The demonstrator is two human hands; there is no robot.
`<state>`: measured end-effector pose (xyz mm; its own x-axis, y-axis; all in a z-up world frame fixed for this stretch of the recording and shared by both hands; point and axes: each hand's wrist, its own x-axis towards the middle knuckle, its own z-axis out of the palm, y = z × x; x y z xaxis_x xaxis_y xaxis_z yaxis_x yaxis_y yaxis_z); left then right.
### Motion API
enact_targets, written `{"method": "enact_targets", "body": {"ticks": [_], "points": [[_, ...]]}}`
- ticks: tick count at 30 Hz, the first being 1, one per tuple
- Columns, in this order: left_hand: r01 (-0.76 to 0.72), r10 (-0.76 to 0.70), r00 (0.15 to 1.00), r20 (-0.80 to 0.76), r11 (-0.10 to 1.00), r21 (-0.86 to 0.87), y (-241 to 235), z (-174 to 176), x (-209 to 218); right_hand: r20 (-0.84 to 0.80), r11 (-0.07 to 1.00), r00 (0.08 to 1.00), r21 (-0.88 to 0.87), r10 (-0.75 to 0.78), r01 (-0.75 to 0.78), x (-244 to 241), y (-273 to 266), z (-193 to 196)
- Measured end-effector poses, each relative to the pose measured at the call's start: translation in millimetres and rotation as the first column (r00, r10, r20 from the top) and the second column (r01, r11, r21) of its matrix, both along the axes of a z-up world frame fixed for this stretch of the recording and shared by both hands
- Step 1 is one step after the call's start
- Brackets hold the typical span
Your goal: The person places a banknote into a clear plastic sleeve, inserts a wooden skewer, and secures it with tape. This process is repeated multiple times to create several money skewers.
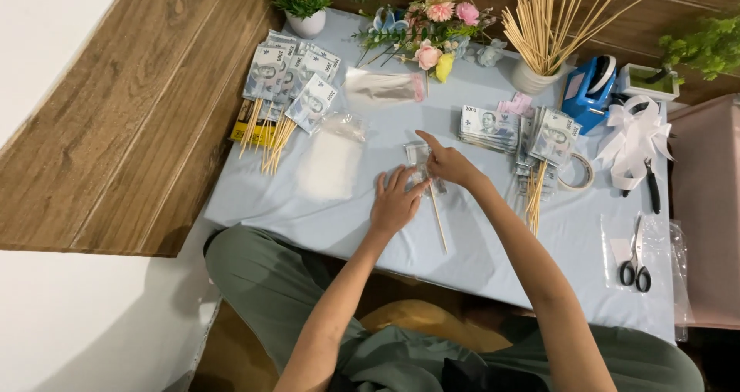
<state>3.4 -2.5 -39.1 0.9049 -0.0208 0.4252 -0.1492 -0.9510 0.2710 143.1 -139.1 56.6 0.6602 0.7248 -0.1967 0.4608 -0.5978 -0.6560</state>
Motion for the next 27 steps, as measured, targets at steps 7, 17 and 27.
{"method": "enact_targets", "body": {"ticks": [7,17,27], "points": [[0.007,-0.009,0.995,-0.104,1.0,-0.023,-1,1,0,0.086,0.978,0.996,-0.208,-0.008,0.026,0,11,0],[0.006,-0.009,0.991,-0.131,1.0,-0.024,-1,5,0,0.154,0.905,0.988,-0.42,0.0,0.065,8,27,-19],[-0.01,0.011,0.997,-0.072,1.0,0.009,0,1,1,0.166,0.853,0.982,-0.496,-0.087,0.16,24,18,-21]]}}
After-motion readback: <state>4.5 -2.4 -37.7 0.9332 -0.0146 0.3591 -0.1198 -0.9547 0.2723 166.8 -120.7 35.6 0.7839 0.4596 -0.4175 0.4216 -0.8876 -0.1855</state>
